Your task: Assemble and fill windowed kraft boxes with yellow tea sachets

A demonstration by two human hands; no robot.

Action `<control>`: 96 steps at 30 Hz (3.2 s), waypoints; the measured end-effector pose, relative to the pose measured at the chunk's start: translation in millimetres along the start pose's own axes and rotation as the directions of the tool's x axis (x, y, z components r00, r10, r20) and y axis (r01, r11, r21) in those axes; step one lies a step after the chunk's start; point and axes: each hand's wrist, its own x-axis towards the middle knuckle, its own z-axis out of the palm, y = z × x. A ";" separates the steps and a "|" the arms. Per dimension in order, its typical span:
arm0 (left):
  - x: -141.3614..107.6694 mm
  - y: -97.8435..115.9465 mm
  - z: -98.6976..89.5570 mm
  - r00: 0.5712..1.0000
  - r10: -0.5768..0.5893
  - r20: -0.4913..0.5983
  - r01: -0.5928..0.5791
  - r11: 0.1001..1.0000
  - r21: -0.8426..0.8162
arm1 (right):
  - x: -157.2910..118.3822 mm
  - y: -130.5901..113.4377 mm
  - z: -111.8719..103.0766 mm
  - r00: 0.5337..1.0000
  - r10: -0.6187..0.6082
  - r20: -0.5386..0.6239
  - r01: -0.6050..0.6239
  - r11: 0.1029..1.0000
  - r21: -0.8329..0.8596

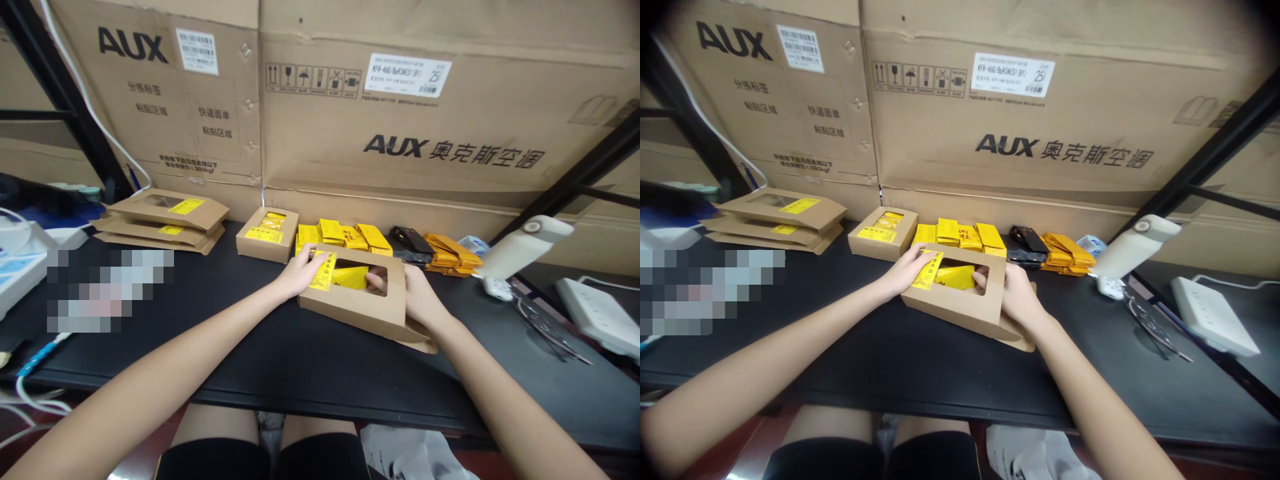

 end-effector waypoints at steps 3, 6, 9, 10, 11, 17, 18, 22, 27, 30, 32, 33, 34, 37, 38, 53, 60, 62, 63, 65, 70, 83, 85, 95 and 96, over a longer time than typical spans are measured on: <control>-0.1 -0.3 -0.3 1.000 0.009 0.006 -0.009 1.000 -0.005 | -0.2 -0.5 0.1 1.000 0.008 0.005 -0.008 1.000 0.009; -0.4 0.0 -0.2 1.000 0.006 0.005 -0.006 1.000 -0.004 | -0.2 0.0 0.5 1.000 0.011 0.002 -0.011 1.000 0.015; 0.1 -0.2 0.0 1.000 0.008 0.007 -0.008 1.000 0.005 | -0.2 0.7 0.7 1.000 0.006 -0.006 -0.006 1.000 0.006; 0.4 -0.3 0.1 1.000 0.010 0.009 -0.010 1.000 0.007 | -0.2 0.8 0.7 1.000 0.007 -0.006 -0.007 1.000 0.006; 0.8 -0.4 0.1 1.000 0.012 0.011 -0.013 1.000 0.007 | -0.3 0.9 0.7 1.000 0.009 -0.005 -0.009 1.000 0.008; 1.6 -0.2 -0.7 1.000 0.003 0.011 -0.004 0.999 0.035 | -0.7 2.2 0.7 1.000 0.030 0.003 -0.030 0.999 0.023; 1.5 -0.3 -0.8 1.000 0.002 0.012 -0.002 0.999 0.040 | -0.6 2.7 0.7 0.999 0.033 0.002 -0.033 0.999 0.027; 1.6 -1.7 -0.8 1.000 0.004 0.015 -0.005 0.999 0.039 | 0.1 3.6 0.5 1.000 0.030 0.005 -0.031 0.999 0.030; 1.9 -1.8 -1.2 1.000 0.005 0.018 -0.006 0.999 0.031 | -0.1 1.3 0.1 1.000 0.027 0.011 -0.027 0.999 0.023; 0.5 0.5 -1.2 1.000 0.000 0.021 0.000 1.000 0.026 | -0.1 0.2 0.2 1.000 0.017 0.012 -0.017 1.000 0.006; -0.7 2.1 -0.9 1.000 -0.001 0.025 0.000 1.000 0.021 | 0.2 0.0 0.2 1.000 0.013 0.017 -0.013 1.000 -0.015; -1.2 2.8 -0.8 1.000 0.000 0.026 0.000 1.000 0.020 | 0.3 0.1 0.0 1.000 0.012 0.020 -0.012 1.000 -0.020; -1.5 3.2 -0.7 1.000 0.000 0.026 0.000 1.000 0.021 | 0.5 0.2 -0.2 1.000 0.011 0.022 -0.010 1.000 -0.021; -1.6 3.7 -0.7 1.000 0.000 0.024 -0.001 1.000 0.027 | 0.8 0.3 -1.1 1.000 0.003 0.027 -0.002 1.000 -0.021; -1.5 3.7 -0.7 1.000 -0.001 0.023 0.000 1.000 0.029 | 0.7 0.2 -1.5 1.000 0.000 0.029 0.001 1.000 -0.027; -4.4 9.0 -1.9 0.999 -0.031 0.026 0.029 0.996 0.078 | 0.0 -3.7 -2.8 0.998 0.006 0.055 -0.004 0.999 -0.039; -2.8 7.1 -2.3 0.999 -0.023 0.035 0.020 0.996 0.087 | -0.3 -4.2 -3.1 0.999 -0.009 0.053 0.011 0.999 -0.033; -1.4 4.8 -1.9 0.999 -0.015 0.036 0.013 0.997 0.069 | -0.2 -2.8 -2.6 0.999 0.004 0.051 -0.004 1.000 -0.011; -0.9 3.9 -1.7 0.999 -0.015 0.035 0.013 0.998 0.061 | -0.2 -2.2 -2.3 0.999 0.012 0.051 -0.012 1.000 0.000; -0.4 3.1 -1.4 0.999 -0.015 0.037 0.013 0.999 0.050 | -0.3 -1.4 -2.0 0.999 0.020 0.047 -0.021 1.000 0.014; -2.3 6.0 -2.1 0.999 -0.032 0.032 0.030 0.997 0.076 | -0.7 -3.5 -2.9 0.999 -0.005 0.050 0.005 1.000 -0.004; -2.8 6.7 -1.7 0.999 -0.034 0.026 0.031 0.996 0.082 | 0.4 -0.1 -3.5 0.998 -0.010 0.064 0.010 1.000 -0.010; -2.9 6.5 -1.9 0.999 -0.030 0.029 0.028 0.996 0.087 | 0.7 0.0 -3.8 0.997 -0.013 0.070 0.014 1.000 -0.005; -2.7 5.3 -2.0 0.999 -0.029 0.028 0.026 0.995 0.093 | 0.7 -5.7 -3.4 0.997 -0.005 0.080 0.001 0.999 0.043; -2.8 5.5 -2.1 0.999 -0.034 0.027 0.031 0.995 0.098 | 0.7 -5.0 -3.9 0.996 -0.002 0.087 -0.001 0.999 0.038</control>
